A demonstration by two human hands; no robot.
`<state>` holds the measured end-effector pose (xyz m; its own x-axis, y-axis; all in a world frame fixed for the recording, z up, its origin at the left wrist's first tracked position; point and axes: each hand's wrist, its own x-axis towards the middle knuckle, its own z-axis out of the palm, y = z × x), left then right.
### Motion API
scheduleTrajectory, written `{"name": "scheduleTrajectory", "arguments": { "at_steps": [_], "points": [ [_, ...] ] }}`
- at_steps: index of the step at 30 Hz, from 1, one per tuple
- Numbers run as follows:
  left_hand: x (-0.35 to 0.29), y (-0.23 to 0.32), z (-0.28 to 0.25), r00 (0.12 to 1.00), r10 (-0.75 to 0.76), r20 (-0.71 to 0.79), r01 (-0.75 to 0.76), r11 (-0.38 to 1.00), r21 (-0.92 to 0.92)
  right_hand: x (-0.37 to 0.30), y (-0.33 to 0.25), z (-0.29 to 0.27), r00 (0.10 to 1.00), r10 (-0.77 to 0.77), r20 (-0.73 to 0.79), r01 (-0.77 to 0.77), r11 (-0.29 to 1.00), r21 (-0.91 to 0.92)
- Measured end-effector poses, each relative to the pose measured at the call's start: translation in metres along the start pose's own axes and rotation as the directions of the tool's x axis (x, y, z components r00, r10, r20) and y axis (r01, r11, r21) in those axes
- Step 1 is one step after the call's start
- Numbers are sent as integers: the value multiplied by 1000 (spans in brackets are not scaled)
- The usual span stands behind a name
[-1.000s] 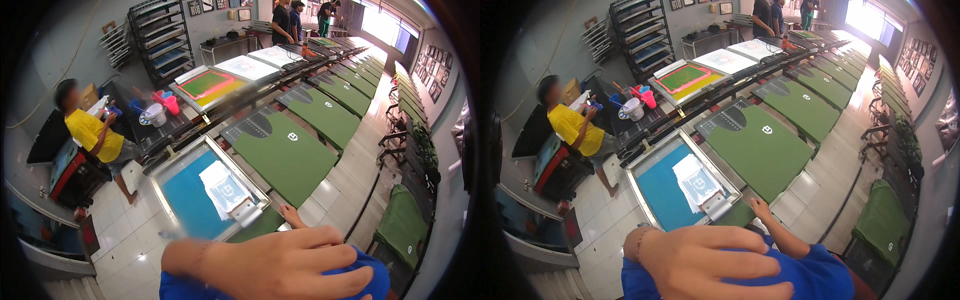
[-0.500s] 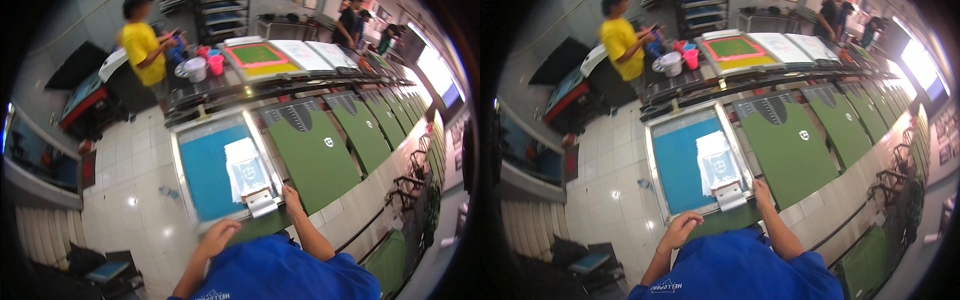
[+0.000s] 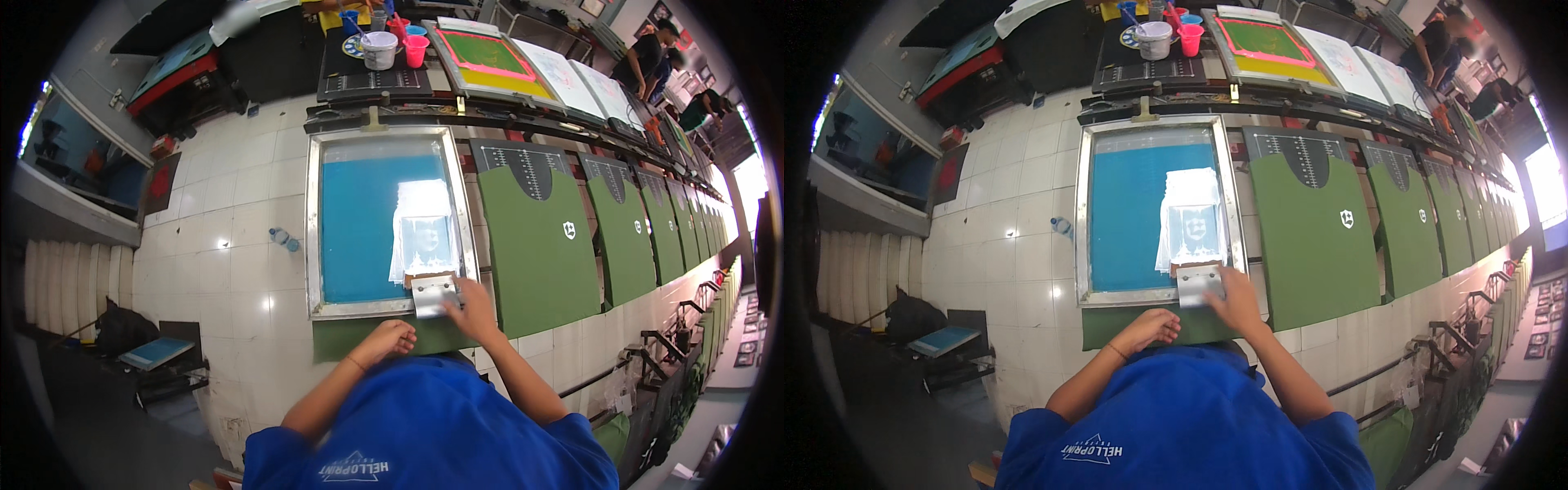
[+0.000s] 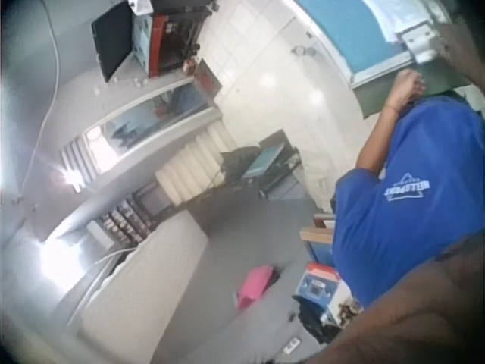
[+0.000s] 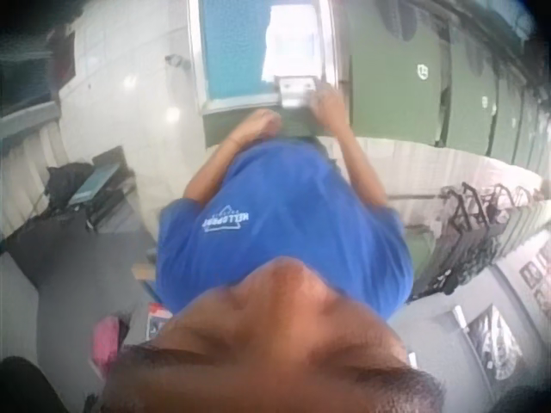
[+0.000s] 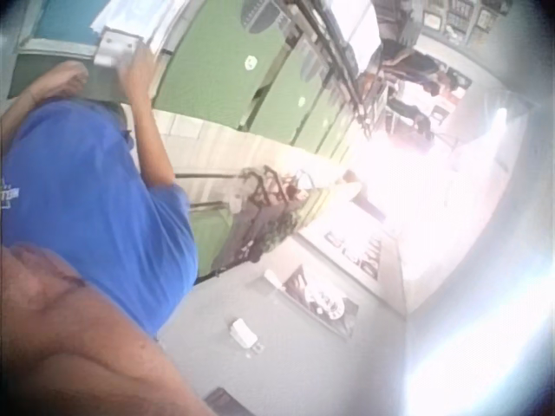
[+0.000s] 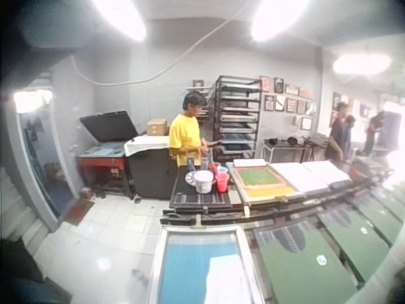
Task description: The person performs screen printing by repeatedly lowering a screen frame onto a garment, applying ink with a squeegee, and lifting the frame. The person works at a multi-station table, handling the screen and squeegee to transfer the design onto the fabric.
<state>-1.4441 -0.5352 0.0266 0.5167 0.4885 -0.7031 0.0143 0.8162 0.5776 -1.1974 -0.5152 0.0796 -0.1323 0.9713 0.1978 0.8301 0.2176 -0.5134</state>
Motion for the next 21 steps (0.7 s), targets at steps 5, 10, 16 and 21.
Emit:
{"name": "scheduleTrajectory", "arguments": {
  "at_steps": [5, 10, 16, 21],
  "points": [
    [24, -14, 15, 998, -15, 61, 40, 901, -433, -5, -12, 4, 954, -196, 228, 257, 925, -280],
    [47, -19, 29, 997, 63, -48, -80, 796, -600, 34, -9, -2, 943, -201, 266, 267, 933, -241],
    [58, -25, 31, 984, 36, -176, -120, 861, -494, 126, 3, -10, 975, -153, 164, 169, 982, -86],
    [55, -21, 34, 987, 25, -156, -98, 874, -475, 203, 31, 1, 967, -233, 105, 249, 951, -183]
  ]
}}
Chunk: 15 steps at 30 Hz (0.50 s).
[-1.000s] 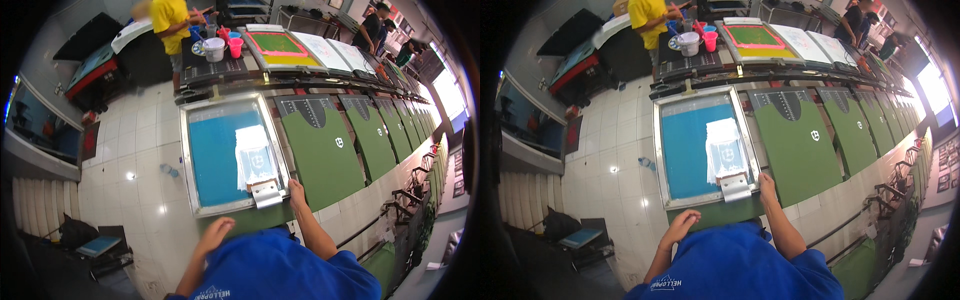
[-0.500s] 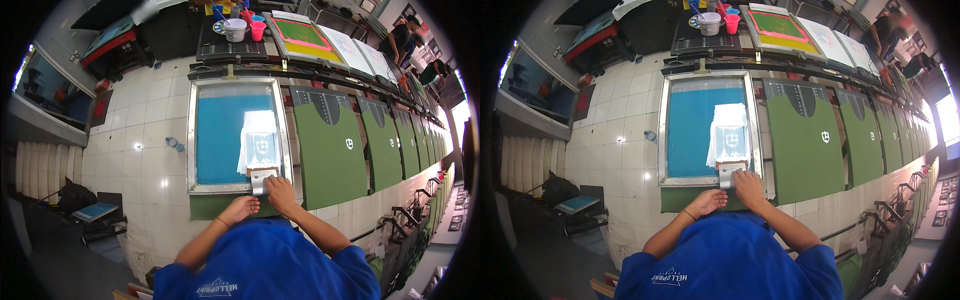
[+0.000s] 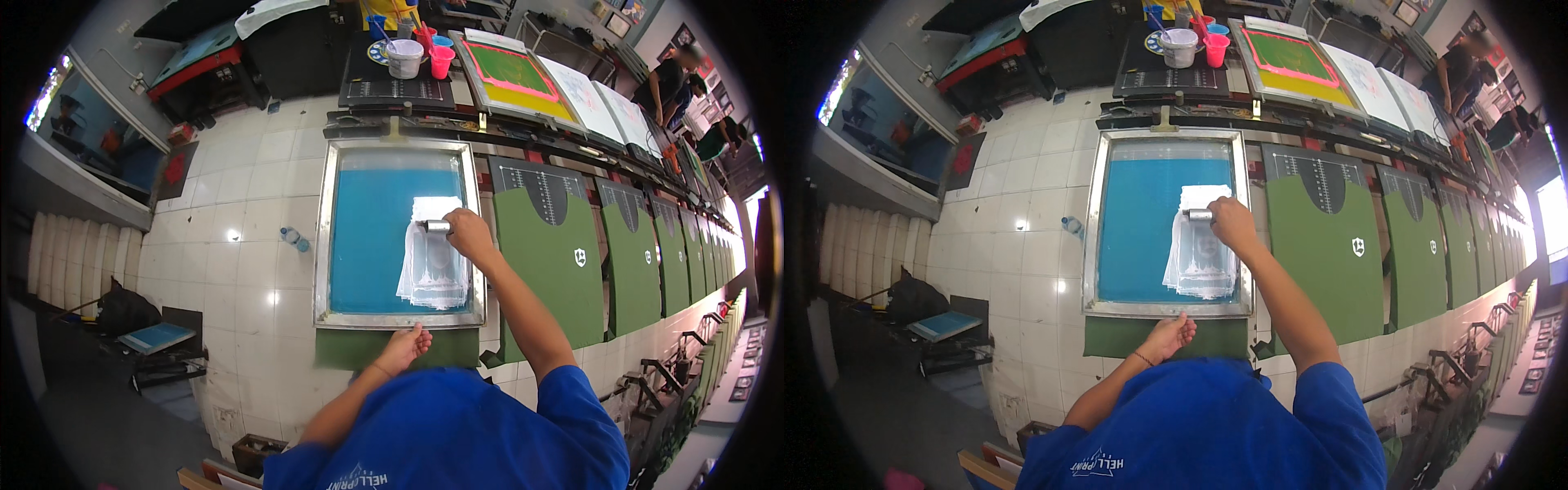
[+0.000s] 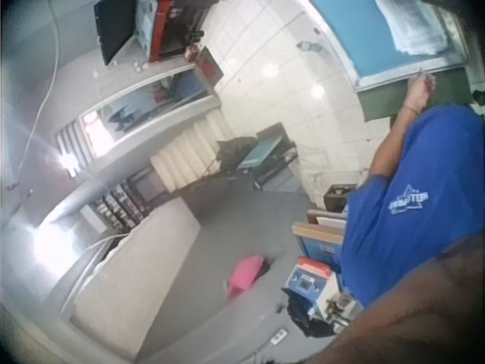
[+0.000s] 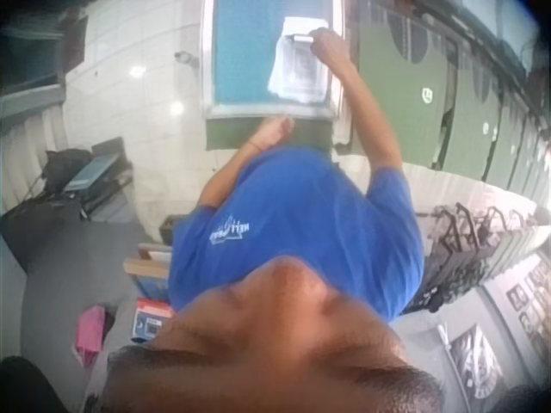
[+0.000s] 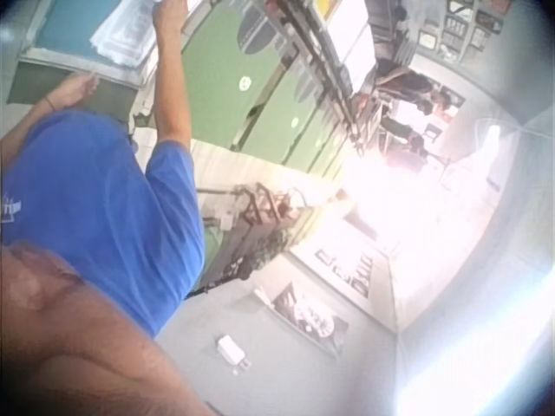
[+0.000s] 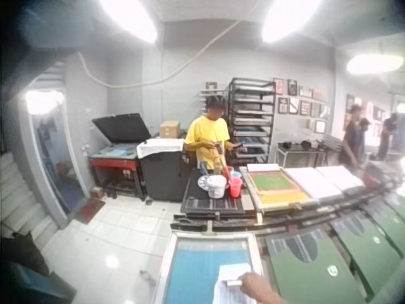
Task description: The person performs screen printing by repeatedly lowering a screen frame onto a garment, applying ink with a squeegee, and lifting the frame. The person works at a multi-station table, handling the screen and squeegee to transfer the design onto the fabric.
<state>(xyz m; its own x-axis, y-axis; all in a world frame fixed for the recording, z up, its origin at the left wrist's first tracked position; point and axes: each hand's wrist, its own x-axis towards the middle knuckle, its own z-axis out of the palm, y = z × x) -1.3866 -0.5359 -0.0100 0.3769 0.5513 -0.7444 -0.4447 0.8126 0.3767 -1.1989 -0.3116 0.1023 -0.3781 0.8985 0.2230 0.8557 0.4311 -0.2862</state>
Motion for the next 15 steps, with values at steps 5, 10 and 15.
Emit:
{"name": "scheduleTrajectory", "arguments": {
  "at_steps": [5, 10, 15],
  "points": [
    [-3, 0, -3, 999, 25, 23, -25, 999, 31, 0, -7, 8, 998, 21, 64, -20, 1000, -17],
    [-8, 6, 0, 999, 48, 21, -49, 997, 59, -60, -35, 8, 994, 35, 101, -35, 999, -5],
    [-53, 49, 21, 997, -50, -59, 77, 707, 703, -143, -74, 2, 998, 50, 22, -52, 994, 99]
  ]
}}
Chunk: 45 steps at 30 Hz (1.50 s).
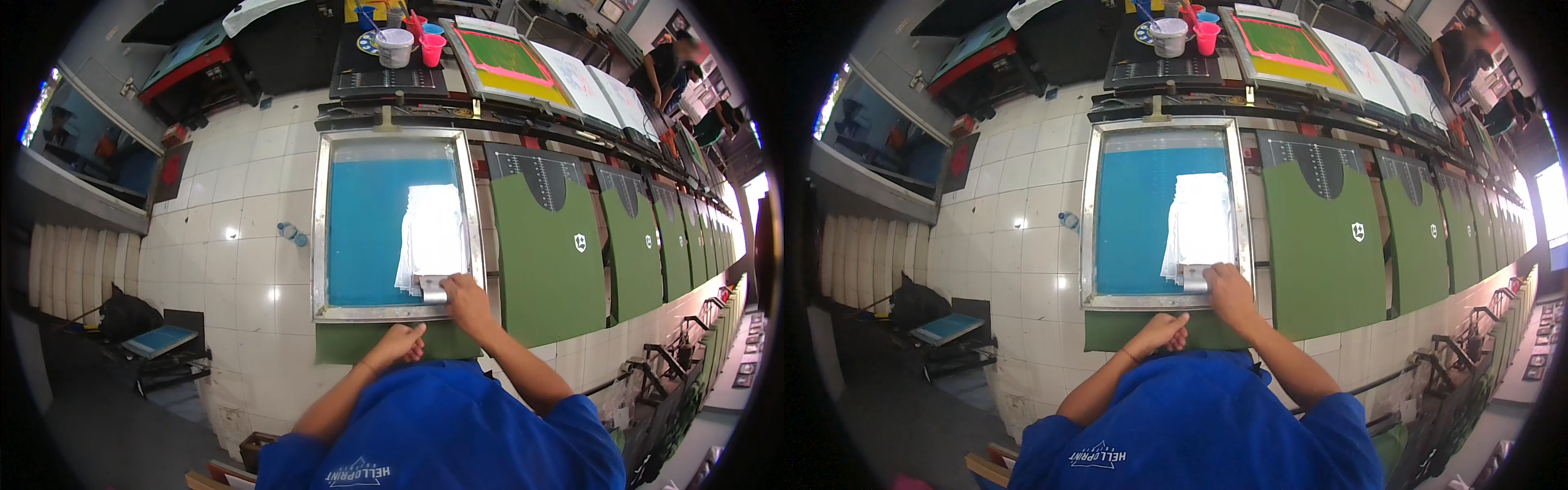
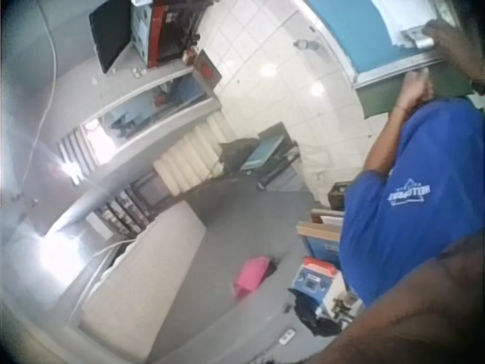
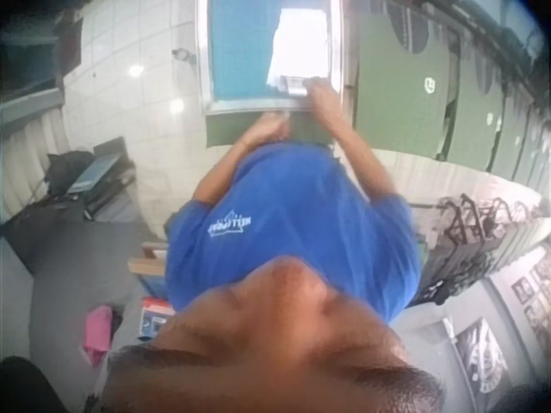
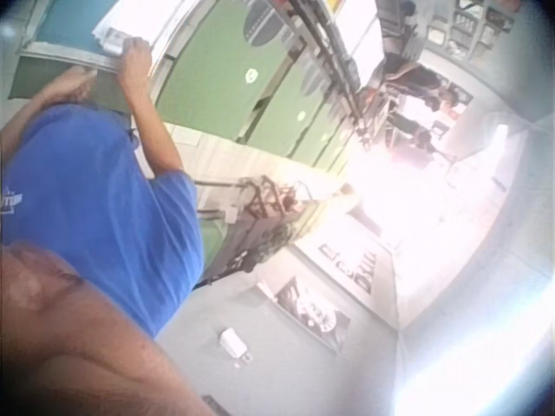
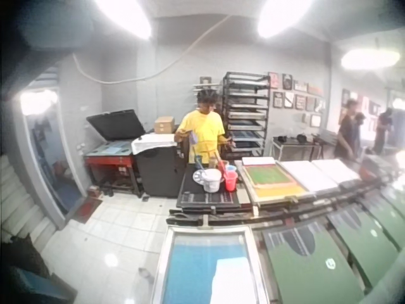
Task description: The person performs screen printing by repeatedly lowering a screen frame onto a garment, applying ink with a squeegee, and lifting the frame. The person works at a multi-station table, handling the screen and squeegee to transfer the design onto the fabric.
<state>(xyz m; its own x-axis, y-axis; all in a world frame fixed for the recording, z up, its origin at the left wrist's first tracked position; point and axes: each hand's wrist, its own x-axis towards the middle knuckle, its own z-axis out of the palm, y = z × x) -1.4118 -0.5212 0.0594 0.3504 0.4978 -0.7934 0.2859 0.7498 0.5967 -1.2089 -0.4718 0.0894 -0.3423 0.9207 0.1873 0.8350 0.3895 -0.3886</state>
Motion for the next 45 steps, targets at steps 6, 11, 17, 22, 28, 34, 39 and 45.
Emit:
{"name": "scheduleTrajectory", "arguments": {
  "at_steps": [6, 11, 17, 22, 28, 34, 39, 45],
  "points": [
    [-19, 38, 12, 396, 918, -29, -376, 191, 907, -17, -9, 18, 989, 6, -148, -12, 999, -37],
    [67, 102, -25, 266, 951, 157, -460, -17, 888, 56, 30, 26, 976, -9, -217, -6, 998, -65],
    [81, 164, -45, 239, 959, 151, -500, -12, 866, 123, 54, 2, 998, -19, -53, 11, 991, -135],
    [36, 103, -15, 236, 954, 182, -534, -28, 845, 45, 16, -4, 999, 32, -33, -34, 998, -57],
    [1, 42, 14, 298, 944, 144, -534, 39, 845, -23, -18, 5, 995, 21, -98, -19, 1000, 23],
    [51, 80, -14, 217, 970, 113, -533, 21, 846, 34, 11, 20, 988, 36, -153, -39, 999, -17],
    [92, 157, -50, 209, 973, 96, -546, 35, 837, 125, 48, 11, 997, 25, -74, -36, 987, -158],
    [73, 159, -40, 237, 964, 123, -538, 24, 842, 115, 49, 1, 996, 8, -93, -20, 993, -120]
  ]
}}
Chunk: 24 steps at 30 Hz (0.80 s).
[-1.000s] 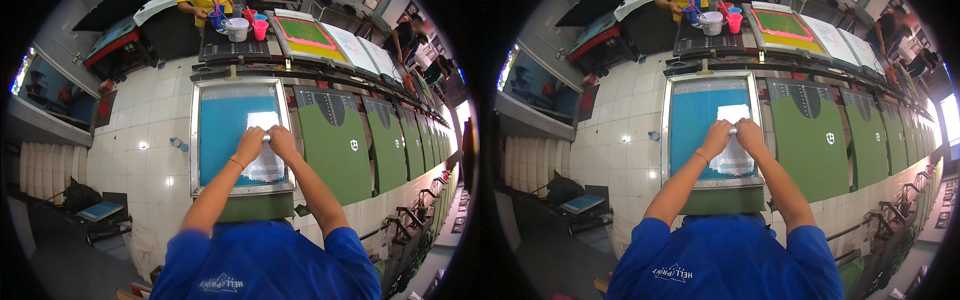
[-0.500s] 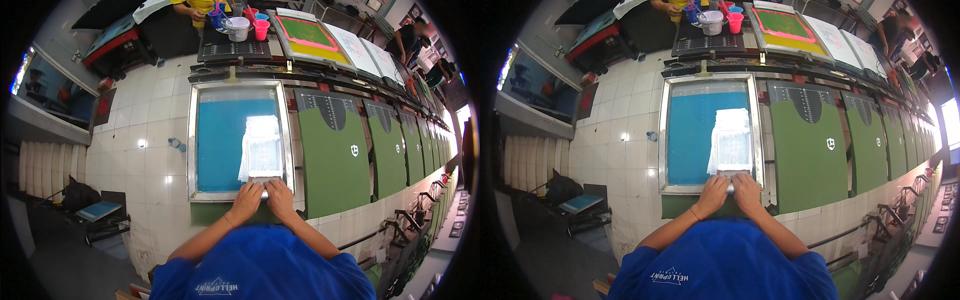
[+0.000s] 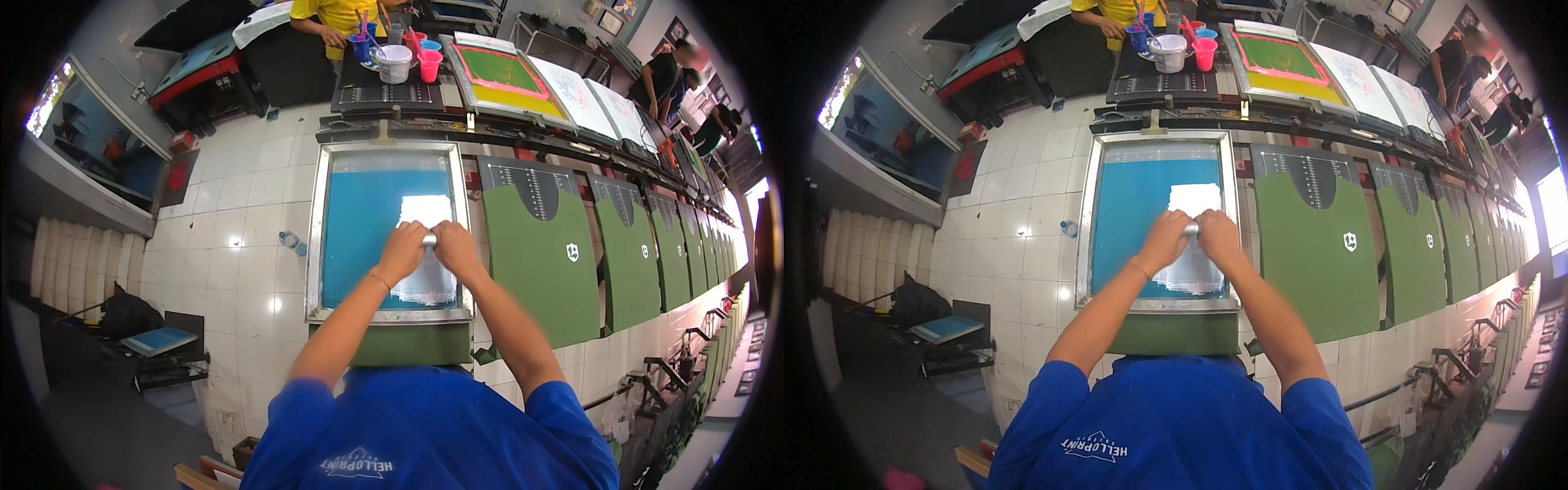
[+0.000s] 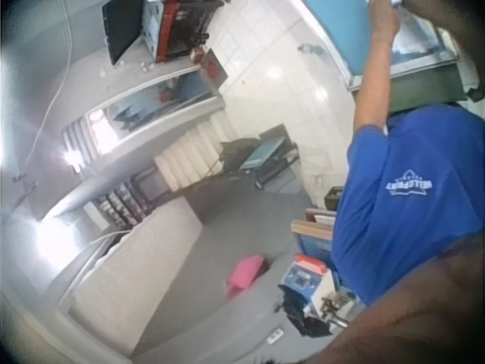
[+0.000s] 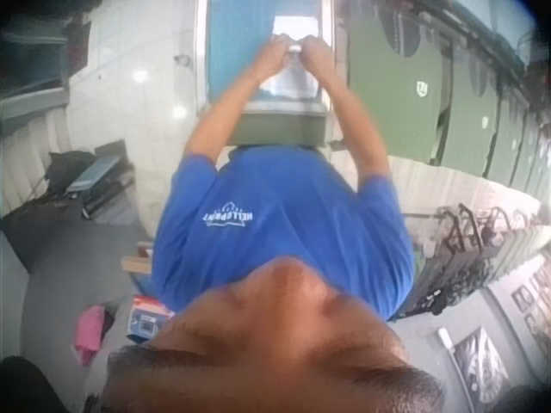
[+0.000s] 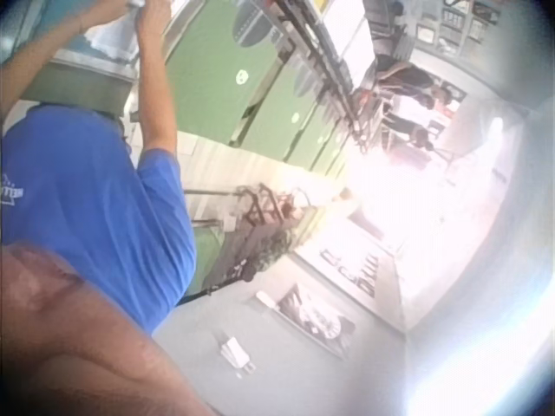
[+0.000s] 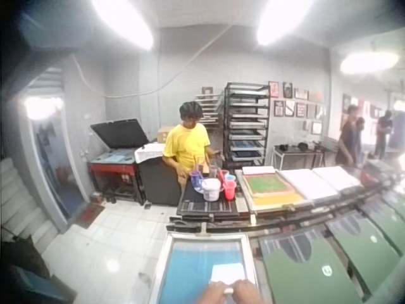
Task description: The person performs screen printing by repeatedly lowering a screen frame onto a garment, applying ink with a squeegee, and lifting the frame. The person works at a multi-station table, handling the screen and squeegee to transfer the design onto the fabric.
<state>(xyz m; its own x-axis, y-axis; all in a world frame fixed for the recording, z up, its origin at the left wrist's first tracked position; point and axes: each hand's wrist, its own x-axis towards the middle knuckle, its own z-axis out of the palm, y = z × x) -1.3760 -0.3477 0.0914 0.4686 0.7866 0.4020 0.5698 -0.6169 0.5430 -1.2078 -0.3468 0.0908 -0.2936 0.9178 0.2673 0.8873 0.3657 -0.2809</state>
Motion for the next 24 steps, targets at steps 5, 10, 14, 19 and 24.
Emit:
{"name": "scheduleTrajectory", "arguments": {
  "at_steps": [5, 10, 14, 19, 24],
  "points": [
    [-71, 50, 3, 1000, -4, 18, 3, 999, 38, -82, -33, -16, 999, -34, 15, 33, 997, 70],
    [-145, 83, 25, 997, -53, 55, 41, 977, 209, -157, -56, -8, 997, -72, -12, 73, 989, 125],
    [-165, 94, 22, 978, -169, 125, 146, 974, 173, -174, -50, -8, 987, -140, 79, 125, 978, 169],
    [-177, 37, -4, 892, -398, -216, 443, 865, 235, -169, -19, -19, 1000, 11, 4, -12, 927, 375],
    [-200, -68, -52, 565, -633, -530, 781, 617, 96, -178, 80, 66, 795, 603, 62, -533, 646, 547]
  ]
}}
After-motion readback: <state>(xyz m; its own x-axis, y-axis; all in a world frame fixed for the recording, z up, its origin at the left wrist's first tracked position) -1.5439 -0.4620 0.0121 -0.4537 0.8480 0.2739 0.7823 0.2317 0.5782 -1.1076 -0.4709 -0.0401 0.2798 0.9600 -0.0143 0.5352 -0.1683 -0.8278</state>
